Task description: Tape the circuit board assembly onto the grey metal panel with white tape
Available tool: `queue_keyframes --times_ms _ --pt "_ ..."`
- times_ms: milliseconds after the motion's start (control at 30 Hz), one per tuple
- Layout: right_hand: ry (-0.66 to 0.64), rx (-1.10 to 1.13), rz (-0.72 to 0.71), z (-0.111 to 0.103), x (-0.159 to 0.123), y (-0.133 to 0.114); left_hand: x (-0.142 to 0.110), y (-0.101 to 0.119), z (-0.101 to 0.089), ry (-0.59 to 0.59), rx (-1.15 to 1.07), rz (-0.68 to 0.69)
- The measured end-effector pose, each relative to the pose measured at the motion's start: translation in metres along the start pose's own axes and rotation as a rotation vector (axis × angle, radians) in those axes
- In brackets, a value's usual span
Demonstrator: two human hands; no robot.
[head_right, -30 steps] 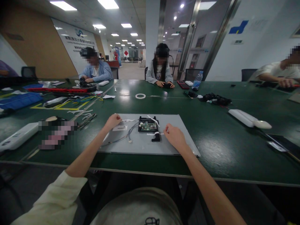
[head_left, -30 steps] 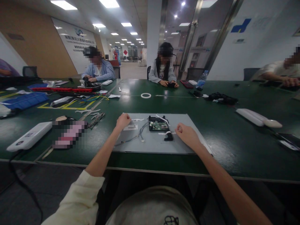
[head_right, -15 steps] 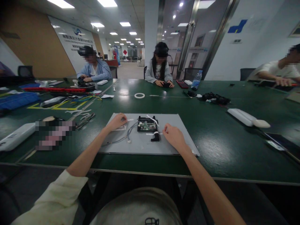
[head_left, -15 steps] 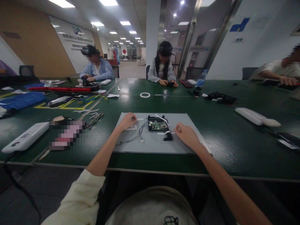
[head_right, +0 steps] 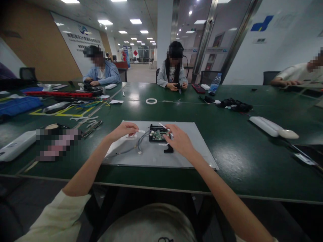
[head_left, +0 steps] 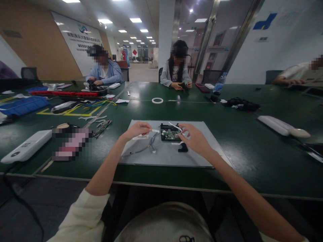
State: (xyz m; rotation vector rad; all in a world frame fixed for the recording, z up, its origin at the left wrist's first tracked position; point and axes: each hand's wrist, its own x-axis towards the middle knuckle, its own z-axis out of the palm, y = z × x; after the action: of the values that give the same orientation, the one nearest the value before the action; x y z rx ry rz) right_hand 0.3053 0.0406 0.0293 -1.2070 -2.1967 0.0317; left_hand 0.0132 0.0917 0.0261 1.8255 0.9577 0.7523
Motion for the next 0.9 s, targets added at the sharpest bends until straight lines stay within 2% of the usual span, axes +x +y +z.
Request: queue_keyframes --times_ms 167,233,333,533,600,733,900 --pt "-0.105 -0.170 -0.507 0.018 0.033 -0.028 0.000 0.005 0.007 -0.068 -0.047 -0.029" --pt "-0.091 -0.213 -0.615 0.030 0.042 -0.031 0.000 0.003 0.007 -0.101 -0.066 -0.042" --pt "-0.027 -0.199 -0.675 0.044 0.047 -0.029 0.000 0.001 0.005 -0.127 -0.057 -0.072" --pt "0.091 -0.075 -0.693 0.046 0.042 -0.023 0.002 0.008 0.006 -0.139 0.032 -0.077" --pt "0.121 -0.053 -0.652 0.045 0.040 -0.022 0.003 0.010 0.010 -0.064 0.110 -0.054" --pt "0.155 -0.102 -0.506 0.047 0.042 -0.019 0.001 0.009 0.016 0.184 0.304 -0.013" --pt "0.202 -0.190 -0.324 0.048 0.047 -0.014 -0.003 0.007 0.019 0.243 0.415 0.053"
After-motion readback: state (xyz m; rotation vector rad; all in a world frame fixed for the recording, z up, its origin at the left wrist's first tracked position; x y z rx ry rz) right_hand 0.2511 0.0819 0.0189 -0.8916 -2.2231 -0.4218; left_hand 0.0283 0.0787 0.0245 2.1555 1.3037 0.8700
